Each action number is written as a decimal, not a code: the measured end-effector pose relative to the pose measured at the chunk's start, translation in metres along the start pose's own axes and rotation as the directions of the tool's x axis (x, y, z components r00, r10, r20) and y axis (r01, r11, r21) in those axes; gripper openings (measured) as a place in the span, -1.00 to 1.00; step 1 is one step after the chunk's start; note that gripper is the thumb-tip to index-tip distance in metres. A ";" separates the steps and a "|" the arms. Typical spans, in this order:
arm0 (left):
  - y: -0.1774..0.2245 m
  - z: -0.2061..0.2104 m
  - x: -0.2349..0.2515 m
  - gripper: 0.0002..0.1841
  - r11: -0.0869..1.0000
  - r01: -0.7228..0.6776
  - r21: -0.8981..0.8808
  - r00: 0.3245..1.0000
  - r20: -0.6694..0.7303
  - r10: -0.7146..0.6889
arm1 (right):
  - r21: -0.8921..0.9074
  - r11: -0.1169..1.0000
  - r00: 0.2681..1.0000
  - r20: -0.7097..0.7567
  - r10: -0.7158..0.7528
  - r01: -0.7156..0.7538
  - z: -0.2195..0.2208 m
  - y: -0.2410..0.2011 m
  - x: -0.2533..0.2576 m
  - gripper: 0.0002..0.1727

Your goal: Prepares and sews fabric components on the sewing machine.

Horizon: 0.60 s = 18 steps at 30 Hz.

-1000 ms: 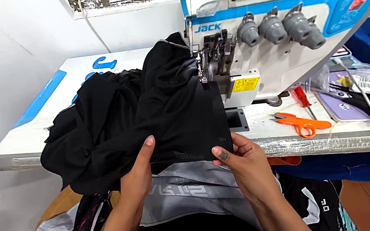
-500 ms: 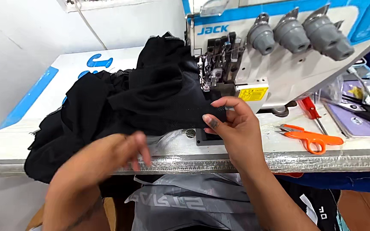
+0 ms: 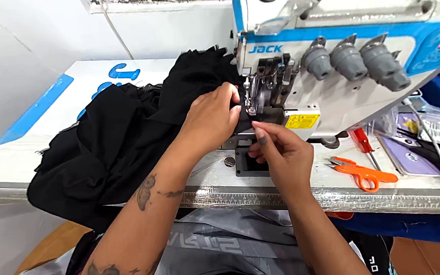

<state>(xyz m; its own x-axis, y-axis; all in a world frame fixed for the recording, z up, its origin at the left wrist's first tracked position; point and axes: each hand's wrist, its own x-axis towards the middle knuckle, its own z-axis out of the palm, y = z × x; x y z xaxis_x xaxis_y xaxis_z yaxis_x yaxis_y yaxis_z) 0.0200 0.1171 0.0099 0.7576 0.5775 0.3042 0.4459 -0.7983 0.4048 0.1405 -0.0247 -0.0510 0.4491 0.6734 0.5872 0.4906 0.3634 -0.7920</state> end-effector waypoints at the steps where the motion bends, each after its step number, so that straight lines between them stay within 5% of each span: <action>1: -0.005 -0.002 0.008 -0.71 1.000 -0.015 0.000 0.999 0.030 0.015 | -0.034 0.999 1.000 0.006 -0.008 0.008 -0.007 0.000 -0.004 -0.75; 4: -0.019 -0.008 0.026 -0.66 0.996 -0.086 -0.004 0.991 0.106 0.086 | -0.396 0.917 0.998 0.003 -0.062 0.058 -0.053 0.002 -0.021 -0.69; 7: -0.031 -0.010 0.040 -0.54 0.996 -0.091 0.016 0.987 0.136 0.088 | -0.737 0.676 0.999 0.034 0.033 0.002 -0.114 0.007 -0.034 -0.64; 10: -0.038 -0.013 0.043 -0.51 0.997 0.061 0.049 0.992 0.111 -0.066 | -0.815 0.579 0.977 0.153 0.151 0.038 -0.163 0.037 -0.050 -0.57; 13: -0.033 -0.021 0.034 -0.31 0.952 0.208 0.224 0.977 0.009 -0.215 | -0.817 0.562 0.977 0.200 0.069 0.127 -0.176 0.058 -0.060 -0.63; 15: -0.026 -0.024 0.026 -0.28 0.934 0.124 0.334 0.991 -0.094 -0.098 | -0.819 0.562 0.982 0.179 0.053 0.119 -0.173 0.052 -0.060 -0.72; 18: -0.027 -0.024 0.014 -0.76 0.899 -0.207 0.385 0.948 -0.148 0.281 | -0.795 0.595 0.988 0.153 0.011 0.116 -0.151 0.027 -0.050 -0.67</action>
<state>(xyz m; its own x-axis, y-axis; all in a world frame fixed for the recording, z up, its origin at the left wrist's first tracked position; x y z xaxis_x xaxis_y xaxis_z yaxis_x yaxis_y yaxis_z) 0.0071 0.1508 0.0246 0.7732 0.3482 0.5300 0.4279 -0.9033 -0.0308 0.2444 -0.1460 -0.0768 0.3352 0.7680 0.5458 0.9379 -0.2172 -0.2703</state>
